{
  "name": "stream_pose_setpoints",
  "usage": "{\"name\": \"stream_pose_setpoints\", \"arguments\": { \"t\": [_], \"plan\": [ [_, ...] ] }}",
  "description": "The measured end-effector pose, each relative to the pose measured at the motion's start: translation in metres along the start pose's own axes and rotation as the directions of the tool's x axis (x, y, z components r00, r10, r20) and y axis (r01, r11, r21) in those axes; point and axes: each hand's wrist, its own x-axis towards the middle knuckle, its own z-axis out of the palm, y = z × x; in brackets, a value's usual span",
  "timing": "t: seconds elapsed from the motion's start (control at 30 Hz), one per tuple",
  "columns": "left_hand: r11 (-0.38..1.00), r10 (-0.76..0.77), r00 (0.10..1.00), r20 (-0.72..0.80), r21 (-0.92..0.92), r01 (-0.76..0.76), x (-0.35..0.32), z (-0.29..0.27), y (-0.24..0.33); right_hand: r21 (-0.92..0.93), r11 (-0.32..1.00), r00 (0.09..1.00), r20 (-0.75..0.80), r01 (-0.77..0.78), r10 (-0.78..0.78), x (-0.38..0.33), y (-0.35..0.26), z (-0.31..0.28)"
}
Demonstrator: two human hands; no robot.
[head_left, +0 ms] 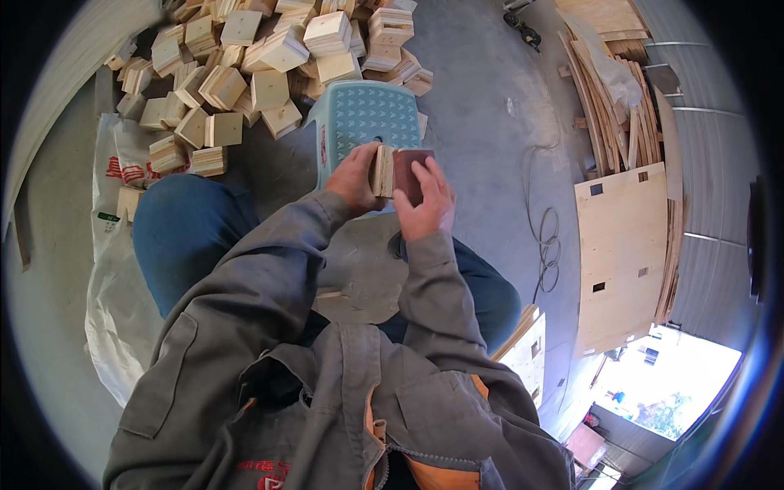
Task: The person sits on the floor and sands small wooden blocks one by one using a sanding block. They pick up each block, rub all sides with the sanding block, and place the finished pieces into a nearby stack.
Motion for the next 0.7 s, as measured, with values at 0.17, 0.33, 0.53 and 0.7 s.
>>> {"name": "stream_pose_setpoints", "arguments": {
  "t": [0.17,0.33,0.53,0.7],
  "plan": [
    [0.999,-0.047,0.997,0.062,0.013,0.046,0.0,-0.002,0.003,0.018,0.988,0.988,0.024,-0.156,0.155,0.067,0.027,0.021],
    [0.999,-0.048,0.996,0.081,0.011,0.048,0.001,-0.003,0.005,0.056,0.991,0.992,0.014,-0.125,0.125,0.062,0.041,0.024],
    [0.999,-0.053,0.99,0.127,0.011,0.052,0.001,-0.004,0.006,0.155,0.98,0.991,-0.018,-0.127,0.131,-0.017,0.03,-0.003],
    [0.994,-0.099,0.988,0.12,0.048,0.093,0.001,-0.004,0.009,0.308,0.913,0.964,0.071,-0.266,0.257,-0.081,0.026,-0.031]
  ]
}}
